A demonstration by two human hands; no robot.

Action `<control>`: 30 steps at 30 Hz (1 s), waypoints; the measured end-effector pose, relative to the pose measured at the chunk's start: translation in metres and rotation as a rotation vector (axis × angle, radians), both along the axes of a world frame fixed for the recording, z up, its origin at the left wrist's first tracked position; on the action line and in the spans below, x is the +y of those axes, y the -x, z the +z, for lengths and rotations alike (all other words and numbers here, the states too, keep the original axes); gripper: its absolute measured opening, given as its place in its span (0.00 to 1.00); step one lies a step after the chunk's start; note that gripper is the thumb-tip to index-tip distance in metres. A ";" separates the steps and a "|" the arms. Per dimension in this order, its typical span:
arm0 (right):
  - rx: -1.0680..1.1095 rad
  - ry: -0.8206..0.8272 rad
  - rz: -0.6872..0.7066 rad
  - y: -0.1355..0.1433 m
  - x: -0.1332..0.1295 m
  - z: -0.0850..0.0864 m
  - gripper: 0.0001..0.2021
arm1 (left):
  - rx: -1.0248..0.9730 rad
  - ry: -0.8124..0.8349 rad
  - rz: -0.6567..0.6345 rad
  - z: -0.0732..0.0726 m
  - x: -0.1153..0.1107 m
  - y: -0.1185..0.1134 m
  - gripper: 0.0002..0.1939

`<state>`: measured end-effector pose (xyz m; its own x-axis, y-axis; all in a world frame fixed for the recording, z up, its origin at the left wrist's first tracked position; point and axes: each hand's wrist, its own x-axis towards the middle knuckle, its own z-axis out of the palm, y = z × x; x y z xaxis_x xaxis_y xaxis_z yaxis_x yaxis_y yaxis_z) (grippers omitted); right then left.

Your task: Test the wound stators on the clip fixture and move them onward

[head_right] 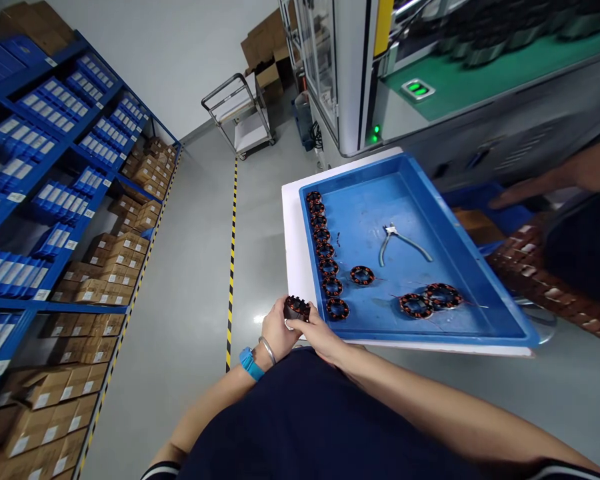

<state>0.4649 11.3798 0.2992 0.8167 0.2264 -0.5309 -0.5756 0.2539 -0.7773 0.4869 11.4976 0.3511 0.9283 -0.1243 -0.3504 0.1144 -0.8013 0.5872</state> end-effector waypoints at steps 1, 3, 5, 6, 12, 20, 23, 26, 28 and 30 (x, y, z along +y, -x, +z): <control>0.022 0.033 0.006 -0.001 -0.007 0.004 0.32 | 0.004 0.072 0.023 -0.002 0.002 0.002 0.36; 0.037 0.120 0.039 -0.004 -0.027 0.010 0.38 | 0.042 0.270 0.070 -0.009 0.006 0.005 0.35; 0.009 0.140 0.149 -0.009 -0.052 0.013 0.41 | 0.109 0.476 0.098 -0.015 0.008 0.009 0.35; 0.002 0.105 0.231 -0.012 -0.063 0.014 0.41 | 0.143 0.554 0.105 -0.017 0.008 0.010 0.36; -0.025 -0.022 0.570 -0.026 -0.090 0.024 0.35 | 0.316 0.767 0.076 -0.018 0.002 0.010 0.34; -0.173 0.040 0.508 -0.010 -0.085 0.029 0.30 | 0.590 0.798 -0.005 0.004 -0.003 -0.002 0.37; -0.222 0.127 0.469 -0.002 -0.085 0.027 0.30 | 0.529 0.526 -0.090 0.001 -0.014 -0.006 0.32; -0.257 0.229 0.461 0.007 -0.090 0.019 0.29 | 0.427 0.444 -0.174 -0.008 -0.026 -0.008 0.33; -0.319 0.349 0.445 0.011 -0.100 0.009 0.27 | 0.363 0.440 -0.215 -0.014 -0.028 -0.009 0.41; -0.378 0.590 0.412 0.013 -0.112 -0.004 0.23 | 0.337 0.419 -0.195 -0.019 -0.023 -0.007 0.52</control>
